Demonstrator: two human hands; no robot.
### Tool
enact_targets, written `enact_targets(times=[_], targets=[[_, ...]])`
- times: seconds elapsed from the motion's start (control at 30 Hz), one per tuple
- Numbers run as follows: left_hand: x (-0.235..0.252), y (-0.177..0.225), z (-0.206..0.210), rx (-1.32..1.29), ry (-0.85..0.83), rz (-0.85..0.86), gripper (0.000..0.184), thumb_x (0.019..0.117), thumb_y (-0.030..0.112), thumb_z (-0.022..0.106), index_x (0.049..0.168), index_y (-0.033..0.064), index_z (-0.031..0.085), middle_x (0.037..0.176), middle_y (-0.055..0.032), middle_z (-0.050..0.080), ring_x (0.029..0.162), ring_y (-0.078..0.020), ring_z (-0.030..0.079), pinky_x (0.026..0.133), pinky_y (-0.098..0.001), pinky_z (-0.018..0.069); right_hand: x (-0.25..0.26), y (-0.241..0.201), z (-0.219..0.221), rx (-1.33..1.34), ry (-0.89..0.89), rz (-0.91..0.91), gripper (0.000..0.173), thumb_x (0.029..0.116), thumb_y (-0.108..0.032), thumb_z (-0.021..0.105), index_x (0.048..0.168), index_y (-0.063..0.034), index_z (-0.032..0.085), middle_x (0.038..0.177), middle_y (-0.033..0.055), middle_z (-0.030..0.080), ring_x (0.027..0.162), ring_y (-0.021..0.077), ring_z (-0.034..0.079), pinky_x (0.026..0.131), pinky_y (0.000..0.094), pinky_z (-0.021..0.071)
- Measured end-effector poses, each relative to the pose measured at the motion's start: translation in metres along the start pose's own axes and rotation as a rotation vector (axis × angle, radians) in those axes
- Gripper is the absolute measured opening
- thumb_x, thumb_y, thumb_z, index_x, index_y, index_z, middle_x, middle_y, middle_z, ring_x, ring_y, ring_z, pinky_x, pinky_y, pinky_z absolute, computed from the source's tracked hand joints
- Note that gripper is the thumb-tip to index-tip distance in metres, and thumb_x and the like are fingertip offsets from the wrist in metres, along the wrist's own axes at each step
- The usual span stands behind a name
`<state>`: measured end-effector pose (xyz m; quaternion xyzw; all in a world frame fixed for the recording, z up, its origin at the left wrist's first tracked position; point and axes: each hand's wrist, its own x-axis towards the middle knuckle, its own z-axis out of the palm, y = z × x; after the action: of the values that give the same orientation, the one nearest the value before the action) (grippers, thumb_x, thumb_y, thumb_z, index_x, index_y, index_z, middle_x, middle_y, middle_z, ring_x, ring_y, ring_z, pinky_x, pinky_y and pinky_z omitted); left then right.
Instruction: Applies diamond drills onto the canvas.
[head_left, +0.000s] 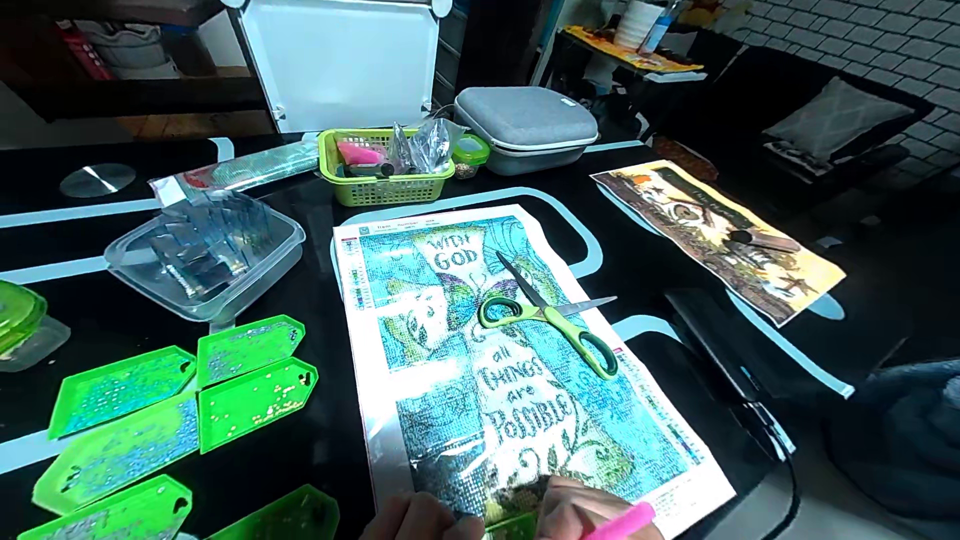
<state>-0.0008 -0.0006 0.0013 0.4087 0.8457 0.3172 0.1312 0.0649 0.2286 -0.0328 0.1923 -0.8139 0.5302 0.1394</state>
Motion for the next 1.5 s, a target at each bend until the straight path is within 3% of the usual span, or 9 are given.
enact_targets(times=[0.6,0.77,1.03,1.33,1.5], targets=[[0.0006,0.0006,0.0011,0.004,0.002,-0.005,0.041,0.0871,0.029,0.077,0.12,0.005,0.074,0.106,-0.0177,0.07,0.103,-0.0364,0.065,0.084,-0.0411,0.0557,-0.001,0.0003,0.0001,-0.024,-0.051,-0.061,0.031,0.1072,-0.016,0.051,0.084,0.0013,0.062,0.072,0.0145,0.061,0.073,0.0198,0.06,0.074,0.0259,0.0478],[0.0012,0.0011,0.0007,-0.005,0.014,-0.005,0.041,0.0867,0.029,0.078,0.119,0.0043,0.074,0.107,-0.0181,0.07,0.104,-0.0369,0.066,0.084,-0.0418,0.0561,0.0019,-0.0023,-0.0072,0.121,0.027,0.088,0.03,0.1096,-0.021,0.052,0.09,-0.0008,0.061,0.075,0.0084,0.063,0.072,0.0062,0.063,0.071,0.0199,0.0515],[-0.0001,0.0002,0.0017,-0.002,0.023,-0.004,0.041,0.0861,0.029,0.079,0.119,0.0048,0.074,0.107,-0.018,0.071,0.104,-0.036,0.066,0.084,-0.042,0.0565,-0.0014,0.0012,-0.0004,-0.015,-0.047,-0.074,0.032,0.1071,-0.017,0.051,0.083,0.0008,0.06,0.072,0.0145,0.059,0.074,0.0196,0.06,0.074,0.0254,0.0477],[0.0002,0.0011,0.001,0.0,0.021,-0.007,0.041,0.0858,0.029,0.079,0.118,0.0049,0.075,0.106,-0.0175,0.071,0.103,-0.0358,0.066,0.083,-0.0414,0.0565,-0.0005,0.0014,-0.0003,-0.046,-0.076,-0.107,0.031,0.1068,-0.017,0.051,0.083,-0.0005,0.061,0.071,0.0133,0.06,0.073,0.0206,0.059,0.074,0.0266,0.0466],[0.0008,0.0012,0.0011,-0.011,0.019,-0.012,0.041,0.0858,0.029,0.079,0.119,0.0045,0.074,0.106,-0.0182,0.07,0.104,-0.0365,0.066,0.083,-0.0421,0.0562,-0.0004,0.0015,-0.0025,0.076,0.008,-0.023,0.027,0.1082,-0.018,0.053,0.089,0.0002,0.061,0.075,0.0118,0.062,0.075,0.0133,0.063,0.076,0.0232,0.0507]])
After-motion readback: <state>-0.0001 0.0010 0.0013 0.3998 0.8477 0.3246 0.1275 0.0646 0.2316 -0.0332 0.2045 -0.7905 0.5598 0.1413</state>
